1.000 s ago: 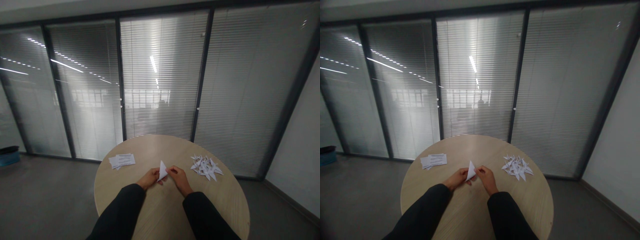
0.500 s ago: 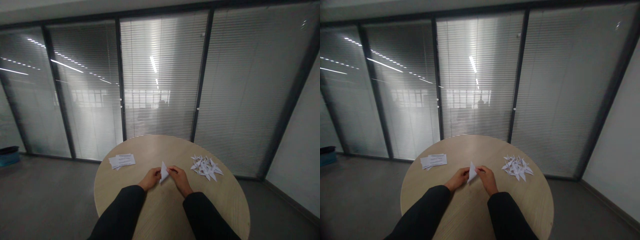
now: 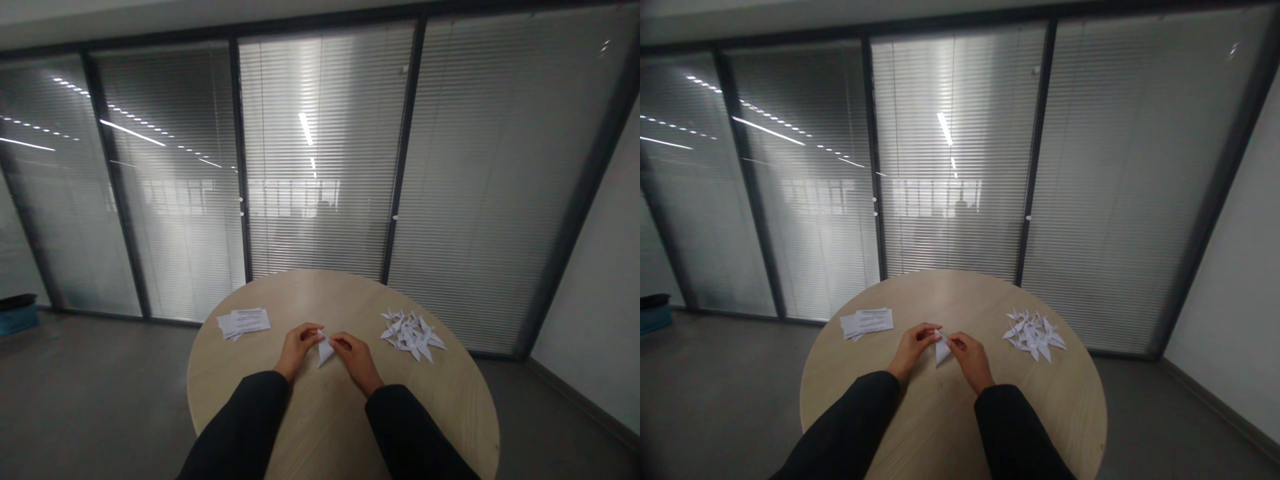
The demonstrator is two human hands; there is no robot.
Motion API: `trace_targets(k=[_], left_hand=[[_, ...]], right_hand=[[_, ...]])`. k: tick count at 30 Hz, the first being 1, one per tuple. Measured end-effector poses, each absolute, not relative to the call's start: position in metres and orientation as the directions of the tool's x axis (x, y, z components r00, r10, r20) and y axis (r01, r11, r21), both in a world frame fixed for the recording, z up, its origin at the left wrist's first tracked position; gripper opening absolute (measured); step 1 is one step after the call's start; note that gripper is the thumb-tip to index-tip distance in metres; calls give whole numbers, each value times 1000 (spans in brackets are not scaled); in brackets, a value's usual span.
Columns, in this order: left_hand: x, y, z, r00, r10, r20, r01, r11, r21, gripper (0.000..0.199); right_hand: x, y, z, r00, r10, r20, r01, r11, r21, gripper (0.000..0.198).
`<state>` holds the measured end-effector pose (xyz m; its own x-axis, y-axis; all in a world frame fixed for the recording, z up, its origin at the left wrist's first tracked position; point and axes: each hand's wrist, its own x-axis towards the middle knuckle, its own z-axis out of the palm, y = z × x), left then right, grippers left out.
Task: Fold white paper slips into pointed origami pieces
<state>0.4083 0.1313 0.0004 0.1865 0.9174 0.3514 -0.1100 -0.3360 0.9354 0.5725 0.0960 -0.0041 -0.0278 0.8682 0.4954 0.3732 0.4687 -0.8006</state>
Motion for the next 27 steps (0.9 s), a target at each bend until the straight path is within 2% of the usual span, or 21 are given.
trace_targets(k=[8, 27], left_hand=[[409, 132, 0, 156, 932, 328, -168, -302, 938, 32], [408, 127, 6, 142, 924, 355, -114, -341, 933, 31]], right_hand=[[573, 97, -5, -13, 873, 488, 381, 456, -804, 31], [574, 96, -4, -11, 869, 495, 374, 462, -804, 29]])
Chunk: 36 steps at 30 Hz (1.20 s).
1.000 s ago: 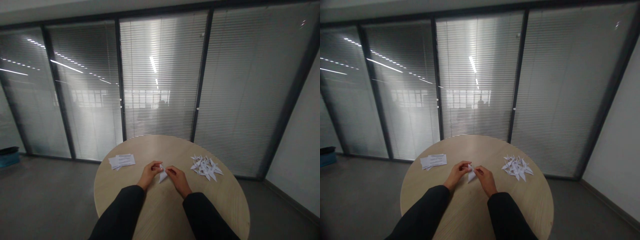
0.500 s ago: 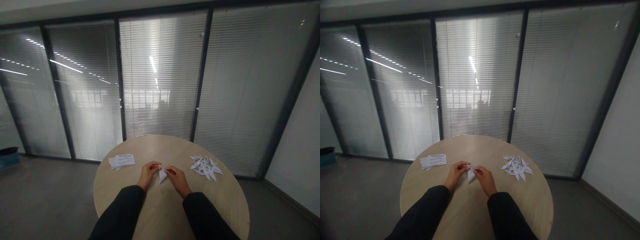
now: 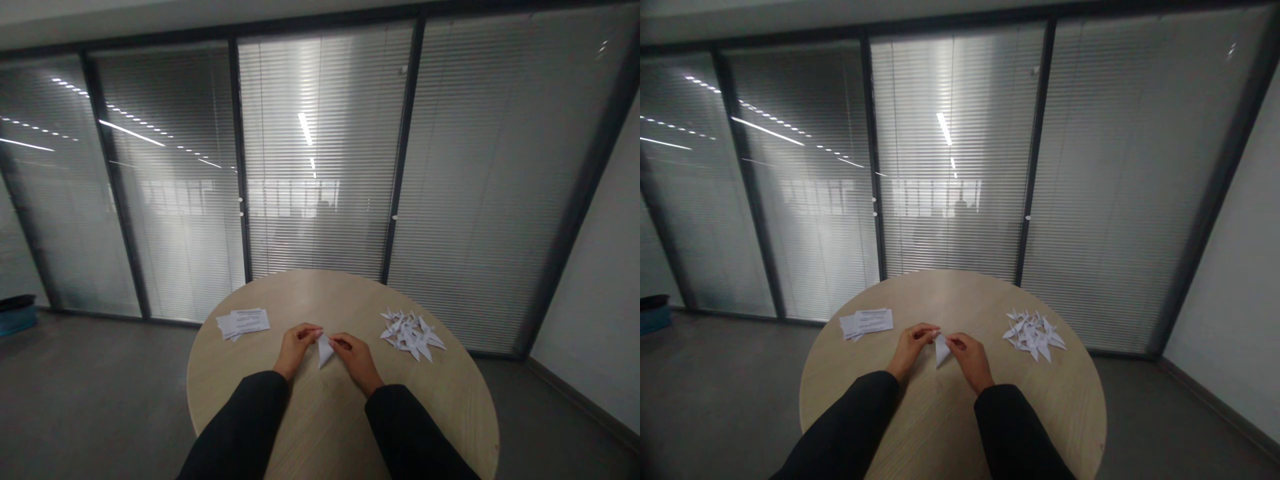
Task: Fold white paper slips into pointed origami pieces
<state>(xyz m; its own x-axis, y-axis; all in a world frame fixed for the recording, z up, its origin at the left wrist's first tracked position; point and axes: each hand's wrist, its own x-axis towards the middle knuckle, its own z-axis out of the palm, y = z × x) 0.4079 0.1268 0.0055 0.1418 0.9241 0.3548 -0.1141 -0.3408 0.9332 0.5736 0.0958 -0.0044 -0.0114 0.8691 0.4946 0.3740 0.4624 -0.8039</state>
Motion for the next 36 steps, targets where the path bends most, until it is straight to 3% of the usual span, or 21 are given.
trace_targets(k=[15, 22, 33, 36], left_hand=[[404, 129, 11, 69, 942, 330, -225, -308, 925, 32], [404, 129, 11, 69, 946, 318, -257, -291, 921, 32], [404, 130, 9, 39, 951, 307, -238, -289, 927, 33], [404, 132, 7, 22, 957, 289, -238, -275, 931, 35]], right_hand=[[571, 95, -3, -78, 925, 373, 199, 381, -903, 34], [572, 98, -5, 24, 940, 342, 88, 338, -937, 39], [573, 97, -4, 71, 889, 453, 141, 440, -887, 43], [573, 96, -3, 80, 861, 501, 184, 482, -857, 34]])
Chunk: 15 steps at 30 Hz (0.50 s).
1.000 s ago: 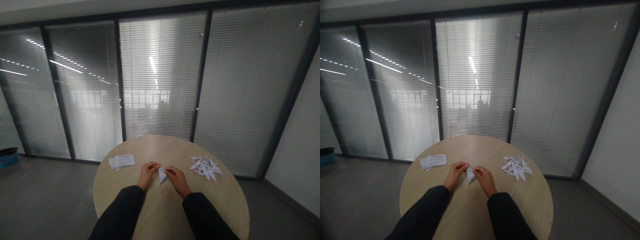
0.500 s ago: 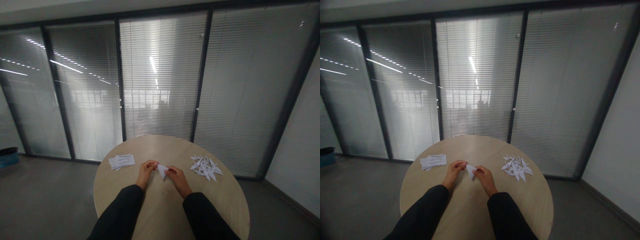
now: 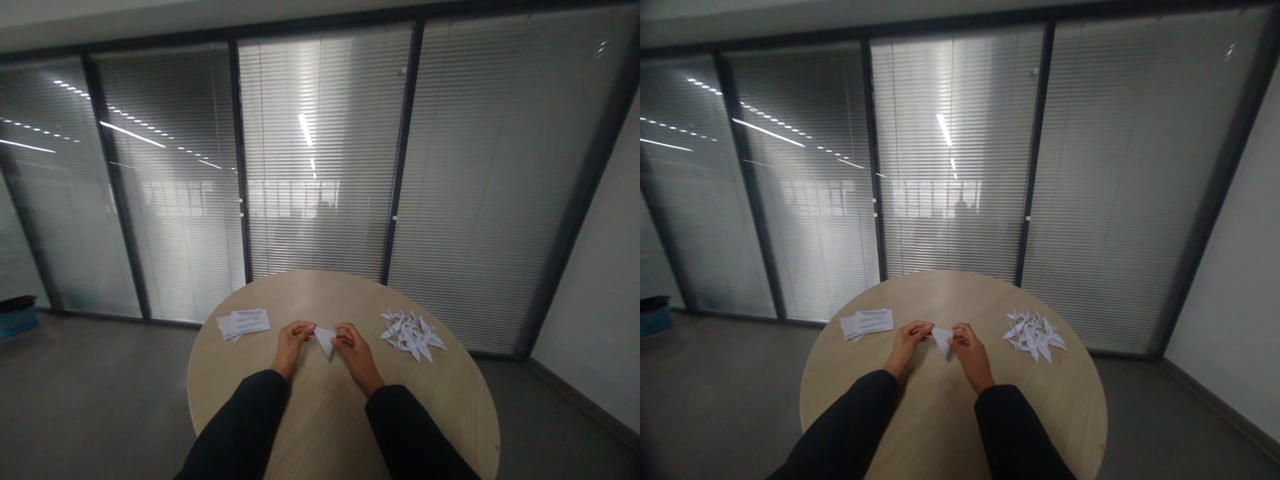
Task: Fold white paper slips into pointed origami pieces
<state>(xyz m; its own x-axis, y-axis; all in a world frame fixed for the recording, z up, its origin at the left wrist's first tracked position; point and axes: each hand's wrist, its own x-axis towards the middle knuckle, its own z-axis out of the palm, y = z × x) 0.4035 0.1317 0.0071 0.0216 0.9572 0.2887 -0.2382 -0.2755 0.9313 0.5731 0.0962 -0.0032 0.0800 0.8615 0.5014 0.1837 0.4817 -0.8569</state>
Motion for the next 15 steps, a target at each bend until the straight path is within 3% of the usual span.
trace_targets(k=[4, 15], left_hand=[[404, 131, 6, 19, 958, 285, -242, -272, 931, 36], [406, 131, 6, 9, 938, 346, -189, -338, 922, 31]], right_hand=[[573, 98, -6, 53, 854, 517, 209, 497, -842, 23], [573, 104, -13, 37, 882, 470, 222, 451, -865, 22]])
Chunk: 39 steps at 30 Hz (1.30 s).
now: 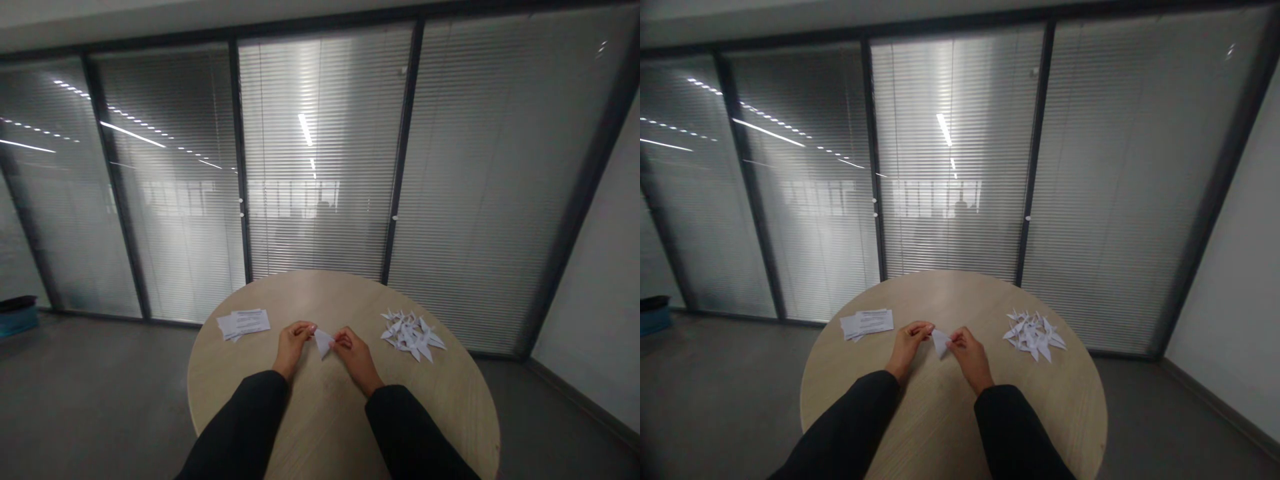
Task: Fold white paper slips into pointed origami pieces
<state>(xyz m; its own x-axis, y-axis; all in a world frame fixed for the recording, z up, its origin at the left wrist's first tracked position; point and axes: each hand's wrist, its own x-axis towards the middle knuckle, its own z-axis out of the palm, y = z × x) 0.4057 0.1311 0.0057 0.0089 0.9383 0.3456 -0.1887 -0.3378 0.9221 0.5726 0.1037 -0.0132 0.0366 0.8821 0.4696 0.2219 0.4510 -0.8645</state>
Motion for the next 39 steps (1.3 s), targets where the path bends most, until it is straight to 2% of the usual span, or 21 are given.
trace_targets(k=[7, 16, 30, 39], left_hand=[[408, 130, 3, 12, 920, 392, -145, -386, 911, 27], [408, 133, 2, 2, 942, 336, -217, -327, 920, 30], [405, 136, 1, -10, 940, 341, -222, -335, 916, 33], [410, 134, -1, -27, 931, 363, -173, -362, 916, 33]], right_hand=[[574, 105, -13, 110, 904, 413, 187, 389, -902, 30], [575, 100, -4, 137, 905, 403, 0, 407, -913, 41], [577, 98, -4, 43, 898, 437, 92, 432, -897, 38], [575, 95, 3, 100, 855, 508, 225, 478, -849, 26]])
